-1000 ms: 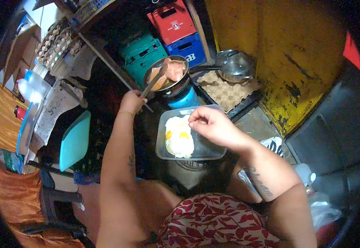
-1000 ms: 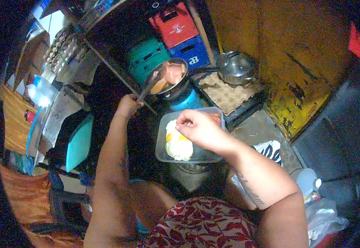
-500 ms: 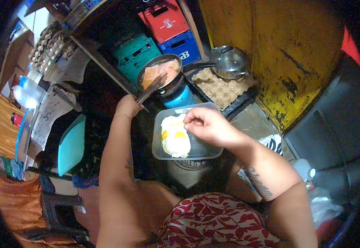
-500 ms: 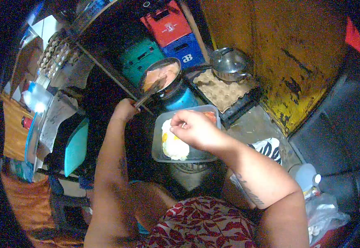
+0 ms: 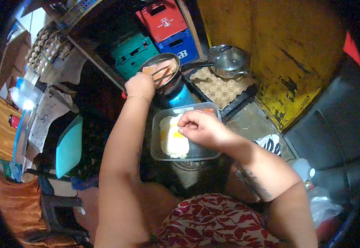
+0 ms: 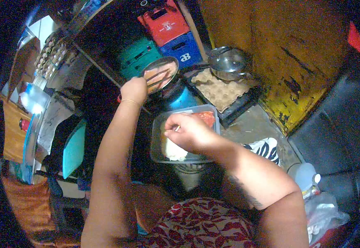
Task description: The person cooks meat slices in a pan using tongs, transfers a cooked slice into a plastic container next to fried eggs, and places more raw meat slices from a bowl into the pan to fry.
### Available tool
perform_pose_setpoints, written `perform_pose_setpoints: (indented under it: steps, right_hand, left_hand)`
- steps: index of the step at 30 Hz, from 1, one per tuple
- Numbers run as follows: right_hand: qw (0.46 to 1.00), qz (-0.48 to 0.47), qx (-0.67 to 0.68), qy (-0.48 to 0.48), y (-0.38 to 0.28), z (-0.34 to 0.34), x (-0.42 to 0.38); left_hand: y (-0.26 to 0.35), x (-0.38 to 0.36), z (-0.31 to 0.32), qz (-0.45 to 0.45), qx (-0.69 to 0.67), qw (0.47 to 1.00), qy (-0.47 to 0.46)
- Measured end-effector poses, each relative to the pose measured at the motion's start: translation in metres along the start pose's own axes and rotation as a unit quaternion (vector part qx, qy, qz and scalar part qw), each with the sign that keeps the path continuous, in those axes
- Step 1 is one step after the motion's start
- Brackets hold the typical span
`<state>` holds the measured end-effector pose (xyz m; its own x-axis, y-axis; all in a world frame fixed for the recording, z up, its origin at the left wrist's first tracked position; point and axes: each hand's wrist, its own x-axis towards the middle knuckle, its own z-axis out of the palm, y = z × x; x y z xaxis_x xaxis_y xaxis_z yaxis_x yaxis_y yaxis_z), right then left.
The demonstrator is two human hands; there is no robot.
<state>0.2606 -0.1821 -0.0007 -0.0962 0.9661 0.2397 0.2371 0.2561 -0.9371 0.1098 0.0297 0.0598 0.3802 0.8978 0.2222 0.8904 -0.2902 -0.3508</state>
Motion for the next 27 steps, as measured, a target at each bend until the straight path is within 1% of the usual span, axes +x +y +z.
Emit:
perform_pose_setpoints:
  steps: [1, 2, 4, 5, 6, 8, 9, 10, 12, 14, 17, 20, 22, 23, 26, 27]
  right_hand:
    - [1.000, -0.012, 0.000, 0.004, 0.000, 0.000, 0.000]
    - [1.000, -0.010, 0.000, 0.005, 0.001, 0.000, 0.000]
    - [1.000, -0.002, 0.006, 0.004, 0.002, -0.001, 0.000]
    - [1.000, -0.002, 0.006, 0.005, 0.002, -0.003, 0.000]
    - [1.000, 0.005, 0.000, 0.002, 0.002, -0.005, 0.001]
    - [1.000, 0.014, -0.008, 0.005, 0.004, -0.009, 0.001]
    - [1.000, -0.004, 0.001, 0.004, 0.005, -0.009, 0.001]
    - [1.000, -0.021, 0.012, 0.004, 0.007, -0.009, 0.001]
    - [1.000, -0.023, 0.019, 0.008, 0.006, -0.010, 0.000]
    - [0.999, -0.028, 0.028, 0.009, 0.004, -0.012, -0.002]
    - [0.999, -0.043, 0.027, 0.009, 0.001, -0.013, -0.003]
    - [0.999, -0.032, 0.035, 0.007, -0.001, -0.012, -0.005]
    - [0.999, -0.043, 0.025, 0.010, 0.000, -0.011, -0.004]
    - [0.999, -0.043, 0.026, 0.010, 0.000, -0.010, -0.004]
    - [0.999, -0.050, 0.000, 0.004, -0.003, -0.009, -0.004]
    - [0.999, -0.052, -0.009, 0.003, -0.005, -0.010, -0.005]
  left_hand:
    - [0.005, 0.005, 0.004, 0.002, 0.016, 1.000, 0.013]
    - [0.010, 0.008, 0.008, 0.004, 0.015, 1.000, 0.013]
    - [0.022, 0.010, 0.005, -0.003, 0.057, 0.998, 0.032]
    - [0.026, 0.010, 0.003, -0.005, 0.054, 0.998, 0.005]
    - [0.027, 0.011, 0.008, -0.003, 0.054, 0.999, 0.007]
    - [0.029, 0.015, 0.020, -0.010, 0.056, 0.998, 0.039]
    - [0.031, 0.017, 0.016, -0.030, 0.039, 0.999, 0.006]
    - [0.029, 0.022, 0.021, -0.026, 0.038, 0.999, 0.006]
    - [0.020, 0.030, 0.029, -0.080, -0.016, 0.997, -0.009]
    - [0.008, 0.033, 0.028, -0.110, -0.079, 0.991, -0.015]
    - [-0.012, 0.036, 0.021, -0.102, -0.094, 0.990, -0.018]
    - [-0.034, 0.051, 0.030, -0.127, -0.126, 0.984, -0.013]
    - [-0.041, 0.054, 0.029, -0.119, -0.165, 0.978, -0.030]
    - [-0.042, 0.056, 0.030, -0.137, -0.198, 0.969, -0.057]
    - [-0.049, 0.064, 0.062, -0.134, -0.170, 0.973, -0.077]
    - [-0.048, 0.064, 0.067, -0.148, -0.191, 0.965, -0.101]
